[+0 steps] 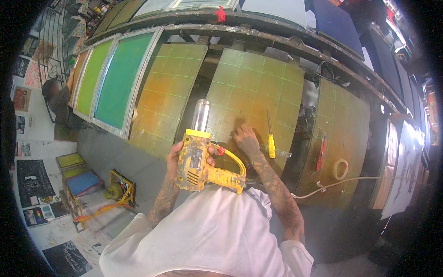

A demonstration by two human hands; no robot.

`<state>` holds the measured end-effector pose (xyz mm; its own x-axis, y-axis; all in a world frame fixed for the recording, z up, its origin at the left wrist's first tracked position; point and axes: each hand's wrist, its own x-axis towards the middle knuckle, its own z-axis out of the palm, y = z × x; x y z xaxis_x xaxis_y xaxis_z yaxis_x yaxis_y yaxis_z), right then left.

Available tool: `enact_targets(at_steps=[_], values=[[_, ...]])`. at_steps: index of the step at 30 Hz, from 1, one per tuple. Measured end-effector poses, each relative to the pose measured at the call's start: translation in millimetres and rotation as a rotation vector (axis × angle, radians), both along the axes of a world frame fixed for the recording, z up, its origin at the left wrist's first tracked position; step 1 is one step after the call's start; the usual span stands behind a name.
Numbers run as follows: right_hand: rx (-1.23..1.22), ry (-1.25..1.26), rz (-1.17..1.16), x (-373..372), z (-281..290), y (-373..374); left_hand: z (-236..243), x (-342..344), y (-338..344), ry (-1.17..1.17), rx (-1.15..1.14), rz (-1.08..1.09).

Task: The person disassembles a yellow heat gun, removes the rear cap and internal components, then reassembles it by inserting the motor and fan, replacing the cap, and using a screwdriver to tighten screws. The person repeatedly opens and closes the device to check fit and alignment.

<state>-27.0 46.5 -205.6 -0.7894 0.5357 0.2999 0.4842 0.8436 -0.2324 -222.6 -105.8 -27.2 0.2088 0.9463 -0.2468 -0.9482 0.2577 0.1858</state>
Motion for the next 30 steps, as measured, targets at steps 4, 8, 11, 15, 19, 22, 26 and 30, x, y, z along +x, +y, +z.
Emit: enact_targets(at_steps=[4,8,11,15,19,22,26,30], values=[[-0.052,-0.061,0.029,3.3,8.9,-2.0,-1.0,1.7,-3.5,-0.070,-0.002,0.023],[-0.650,0.534,-0.184,13.8,76.8,-6.4,-5.8,3.4,-0.3,-0.107,0.009,0.064],[-1.133,0.888,-0.435,40.2,166.4,-10.5,-13.7,6.1,5.2,-0.162,0.030,0.074],[-0.911,0.596,-0.108,57.7,243.3,-48.1,-18.1,5.3,11.0,-0.129,0.015,0.046],[-0.574,0.419,0.113,35.6,257.7,-82.5,-16.0,4.8,22.1,-0.124,0.070,-0.010],[-0.524,0.366,0.069,24.5,262.8,-93.7,-3.3,8.7,27.4,-0.153,0.043,-0.019],[-0.512,0.230,0.044,19.2,264.9,-99.6,-0.3,10.4,26.1,-0.206,0.051,-0.027],[-0.848,0.306,-0.029,15.7,262.0,-95.0,5.9,6.6,25.3,-0.121,0.060,-0.055]])
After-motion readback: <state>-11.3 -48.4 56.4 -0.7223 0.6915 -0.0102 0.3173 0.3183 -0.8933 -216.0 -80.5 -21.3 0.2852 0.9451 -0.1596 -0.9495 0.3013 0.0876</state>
